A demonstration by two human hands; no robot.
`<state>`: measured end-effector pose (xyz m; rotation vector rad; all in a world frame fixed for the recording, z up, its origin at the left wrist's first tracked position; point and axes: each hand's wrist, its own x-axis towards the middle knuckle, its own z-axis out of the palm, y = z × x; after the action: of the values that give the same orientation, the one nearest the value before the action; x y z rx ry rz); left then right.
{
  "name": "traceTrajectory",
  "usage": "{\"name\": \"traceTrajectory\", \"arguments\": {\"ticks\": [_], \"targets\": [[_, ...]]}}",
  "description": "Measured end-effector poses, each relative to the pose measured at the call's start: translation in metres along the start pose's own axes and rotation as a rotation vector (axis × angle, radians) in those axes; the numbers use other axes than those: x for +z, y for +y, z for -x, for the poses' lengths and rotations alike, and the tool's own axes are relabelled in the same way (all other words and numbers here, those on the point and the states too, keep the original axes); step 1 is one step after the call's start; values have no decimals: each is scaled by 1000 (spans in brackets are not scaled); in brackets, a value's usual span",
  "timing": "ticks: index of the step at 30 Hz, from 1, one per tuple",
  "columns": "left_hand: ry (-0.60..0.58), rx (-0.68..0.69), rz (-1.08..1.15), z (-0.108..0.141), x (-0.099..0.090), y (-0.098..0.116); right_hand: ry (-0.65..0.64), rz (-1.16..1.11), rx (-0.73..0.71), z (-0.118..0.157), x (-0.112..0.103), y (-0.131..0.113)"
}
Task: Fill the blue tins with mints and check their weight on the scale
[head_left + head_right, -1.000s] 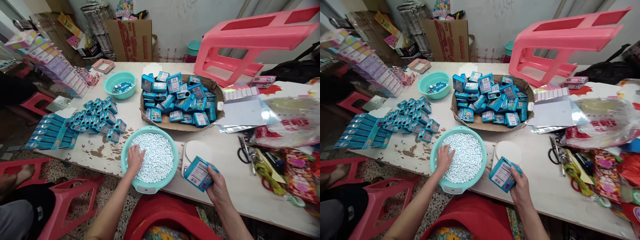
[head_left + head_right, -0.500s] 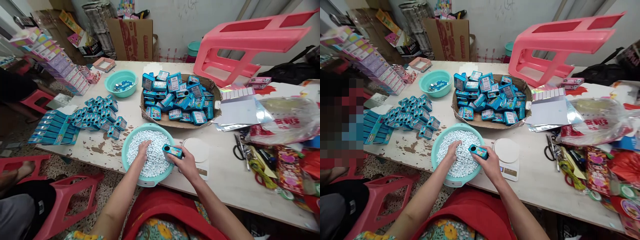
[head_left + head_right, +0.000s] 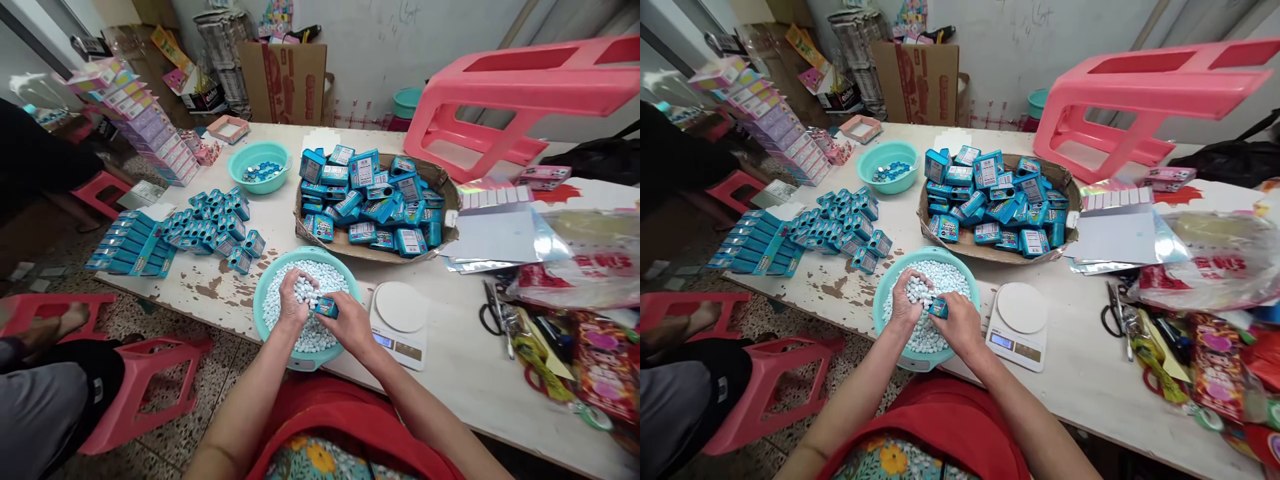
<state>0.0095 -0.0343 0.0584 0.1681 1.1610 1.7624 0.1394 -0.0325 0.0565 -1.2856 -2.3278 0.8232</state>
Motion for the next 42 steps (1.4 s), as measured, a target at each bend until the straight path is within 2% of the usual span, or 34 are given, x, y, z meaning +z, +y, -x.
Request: {"name": "traceTrajectory", "arguments": {"ticks": [3,7,9,14,19,28,33,39,42], "targets": [[-47,9,47,-2,1,0,-2,-10,-28,-3,-1,0],[18,26,42,-3,4,2,20,-74,-25,-7,-4,3],[14,27,30,-3,6,4,43,-94,-18,-8,-5,4],[44,47,-35,-4,9,6,16,-111,-39,-9,-5,5],[9,48,-47,-6,11,6,52,-139,-24,-13,-3,4],[13,103,-110,-8,13,6,51,-182,-5,-14,-4,0],[-21,71,-105,-9,13,5,59,-184,37,-17,-4,1],[6,113,-106,-11,18,12,99,-179,-11,-17,-14,-6],[11,85,-127,-13,19,12,83,-169,20,-17,-11,-5]]}}
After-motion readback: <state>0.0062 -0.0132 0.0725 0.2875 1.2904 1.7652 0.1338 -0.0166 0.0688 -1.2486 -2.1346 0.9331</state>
